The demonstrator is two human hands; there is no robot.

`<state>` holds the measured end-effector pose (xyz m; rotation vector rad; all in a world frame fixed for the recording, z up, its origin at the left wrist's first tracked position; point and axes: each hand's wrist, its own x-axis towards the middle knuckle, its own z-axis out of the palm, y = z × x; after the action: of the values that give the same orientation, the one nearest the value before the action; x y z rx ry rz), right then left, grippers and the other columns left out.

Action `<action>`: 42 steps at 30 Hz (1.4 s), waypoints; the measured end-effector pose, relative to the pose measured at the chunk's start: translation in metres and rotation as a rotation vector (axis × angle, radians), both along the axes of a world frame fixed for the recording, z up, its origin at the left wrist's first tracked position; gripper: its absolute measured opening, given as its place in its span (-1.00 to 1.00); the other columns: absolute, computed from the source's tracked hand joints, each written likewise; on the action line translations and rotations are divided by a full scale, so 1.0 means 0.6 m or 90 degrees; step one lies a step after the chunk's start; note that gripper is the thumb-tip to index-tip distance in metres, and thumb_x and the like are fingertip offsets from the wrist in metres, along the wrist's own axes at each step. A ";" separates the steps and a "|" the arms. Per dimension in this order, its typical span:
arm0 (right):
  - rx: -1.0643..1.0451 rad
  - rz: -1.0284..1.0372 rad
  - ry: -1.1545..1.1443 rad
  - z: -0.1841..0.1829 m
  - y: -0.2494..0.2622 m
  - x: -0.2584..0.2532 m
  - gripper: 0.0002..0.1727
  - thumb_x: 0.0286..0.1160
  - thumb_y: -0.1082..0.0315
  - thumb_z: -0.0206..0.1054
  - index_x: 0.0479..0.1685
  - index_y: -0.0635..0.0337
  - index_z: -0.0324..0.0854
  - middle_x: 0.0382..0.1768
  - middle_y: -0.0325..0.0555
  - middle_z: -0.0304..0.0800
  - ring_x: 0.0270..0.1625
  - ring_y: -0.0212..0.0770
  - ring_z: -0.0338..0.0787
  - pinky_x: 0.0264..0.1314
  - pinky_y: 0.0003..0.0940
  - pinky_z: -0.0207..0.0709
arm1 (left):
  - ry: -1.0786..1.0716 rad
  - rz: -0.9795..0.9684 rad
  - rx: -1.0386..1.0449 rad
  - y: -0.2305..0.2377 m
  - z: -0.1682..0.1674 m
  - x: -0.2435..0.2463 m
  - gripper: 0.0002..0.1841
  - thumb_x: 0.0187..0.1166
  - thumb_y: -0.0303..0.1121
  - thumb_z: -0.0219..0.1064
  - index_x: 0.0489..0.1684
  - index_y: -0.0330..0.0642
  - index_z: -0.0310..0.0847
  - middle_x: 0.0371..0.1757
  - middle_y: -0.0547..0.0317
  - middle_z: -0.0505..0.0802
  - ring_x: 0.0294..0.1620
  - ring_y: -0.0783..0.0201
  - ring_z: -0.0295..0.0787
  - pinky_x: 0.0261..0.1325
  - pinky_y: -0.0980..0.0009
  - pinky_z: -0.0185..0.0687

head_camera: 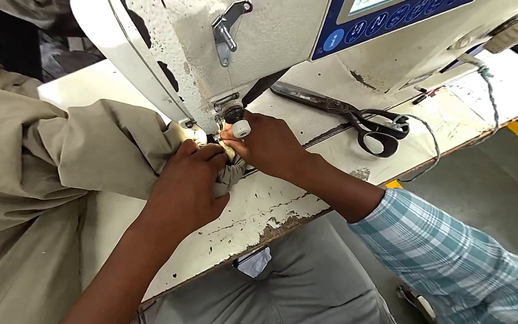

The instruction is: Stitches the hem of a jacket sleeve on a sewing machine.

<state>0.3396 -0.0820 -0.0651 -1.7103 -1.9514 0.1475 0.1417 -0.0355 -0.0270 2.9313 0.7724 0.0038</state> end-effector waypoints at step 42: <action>-0.043 -0.106 0.262 -0.006 0.034 0.025 -0.79 0.15 0.24 0.60 -0.33 0.06 0.70 -0.40 -0.23 0.68 -0.31 -0.19 0.70 -0.32 -0.09 0.51 | -0.072 0.026 0.048 -0.095 -0.026 0.005 -0.41 0.08 -0.39 0.50 0.29 -0.04 0.83 0.13 0.15 0.80 0.01 0.01 0.69 -0.09 0.05 0.63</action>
<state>0.3549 -0.0617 -0.0688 -1.7158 -1.5140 0.4681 0.1449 -0.0925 -0.0423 2.9532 0.8328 0.2054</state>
